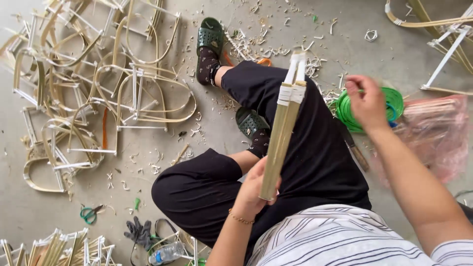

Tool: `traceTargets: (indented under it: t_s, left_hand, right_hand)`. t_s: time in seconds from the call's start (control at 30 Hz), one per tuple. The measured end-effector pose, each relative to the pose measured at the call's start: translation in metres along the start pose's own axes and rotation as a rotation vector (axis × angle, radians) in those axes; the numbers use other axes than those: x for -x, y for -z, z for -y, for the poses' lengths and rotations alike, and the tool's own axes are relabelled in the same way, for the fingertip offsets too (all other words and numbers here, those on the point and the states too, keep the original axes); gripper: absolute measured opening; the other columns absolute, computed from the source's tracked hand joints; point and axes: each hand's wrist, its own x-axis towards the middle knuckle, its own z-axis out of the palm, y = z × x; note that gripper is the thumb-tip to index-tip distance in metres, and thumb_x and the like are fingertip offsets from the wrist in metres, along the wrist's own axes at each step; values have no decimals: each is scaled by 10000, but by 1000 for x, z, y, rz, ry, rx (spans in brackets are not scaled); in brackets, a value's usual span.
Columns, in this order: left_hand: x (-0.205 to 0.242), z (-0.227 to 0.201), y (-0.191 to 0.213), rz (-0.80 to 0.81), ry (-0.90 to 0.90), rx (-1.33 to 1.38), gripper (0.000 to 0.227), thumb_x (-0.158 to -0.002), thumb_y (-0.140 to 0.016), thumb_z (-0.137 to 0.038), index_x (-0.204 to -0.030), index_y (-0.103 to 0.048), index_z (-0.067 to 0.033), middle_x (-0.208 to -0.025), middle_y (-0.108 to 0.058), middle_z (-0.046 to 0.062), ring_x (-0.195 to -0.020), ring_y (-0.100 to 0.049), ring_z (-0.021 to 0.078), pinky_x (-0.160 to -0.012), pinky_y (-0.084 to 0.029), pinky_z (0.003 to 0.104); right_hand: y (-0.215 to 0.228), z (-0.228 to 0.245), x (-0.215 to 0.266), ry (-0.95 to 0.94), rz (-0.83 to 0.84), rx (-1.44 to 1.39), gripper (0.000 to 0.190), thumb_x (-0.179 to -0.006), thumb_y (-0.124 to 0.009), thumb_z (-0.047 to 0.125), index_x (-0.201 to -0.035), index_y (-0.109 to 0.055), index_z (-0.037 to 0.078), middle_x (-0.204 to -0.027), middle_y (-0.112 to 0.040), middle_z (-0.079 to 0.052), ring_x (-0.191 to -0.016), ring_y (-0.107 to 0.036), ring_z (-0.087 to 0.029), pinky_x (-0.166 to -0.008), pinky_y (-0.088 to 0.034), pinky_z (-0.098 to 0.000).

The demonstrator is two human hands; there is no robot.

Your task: Manually assemble and secure bamboo or wooden strips into structural components for furniture manufacturing.

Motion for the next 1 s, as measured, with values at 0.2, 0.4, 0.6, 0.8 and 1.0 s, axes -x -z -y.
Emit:
traceTargets:
  t_s: [0.2, 0.4, 0.6, 0.8, 1.0]
  left_hand:
    - [-7, -2, 22, -155, -29, 140, 392, -1000, -620, -91, -1352, -483, 12, -741, -613, 84, -443, -529, 142, -382, -441, 275]
    - [-12, -7, 15, -221, -25, 185, 407, -949, -601, -63, -1340, -490, -78, -723, -602, 76, -436, -515, 159, -395, -429, 301]
    - [-14, -10, -8, -96, -118, 247, 500, -962, -569, -75, -1447, -445, -61, -721, -593, 55, -437, -505, 120, -378, -410, 266]
    - [23, -16, -28, -224, -138, 139, 666, -883, -512, -14, -1529, -441, -161, -725, -581, 28, -485, -507, 99, -366, -374, 251]
    - [25, -16, -8, -183, -149, 270, 625, -897, -508, -11, -1514, -435, -71, -784, -583, 13, -450, -429, 73, -370, -350, 238]
  right_hand:
    - [41, -171, 28, -300, -41, 735, 659, -875, -794, 545, -1253, -637, 28, -1115, -693, -242, -1009, -651, -445, -817, -499, -583]
    - [34, -121, 15, -33, -250, 206, 247, -1025, -696, 157, -1147, -571, -18, -1106, -645, -154, -1037, -634, -274, -927, -530, -423]
    - [-34, 87, 35, -25, 364, -366, 230, -883, -771, 212, -1009, -646, 66, -875, -605, -1, -801, -533, -81, -712, -470, -267]
    - [-67, 94, -33, 115, 149, -39, 432, -961, -823, 332, -835, -535, 36, -784, -595, 2, -755, -538, -98, -657, -474, -323]
    - [-117, 105, 10, 234, 420, -253, 451, -767, -801, 274, -1082, -601, 20, -936, -701, -39, -863, -630, -116, -730, -514, -314]
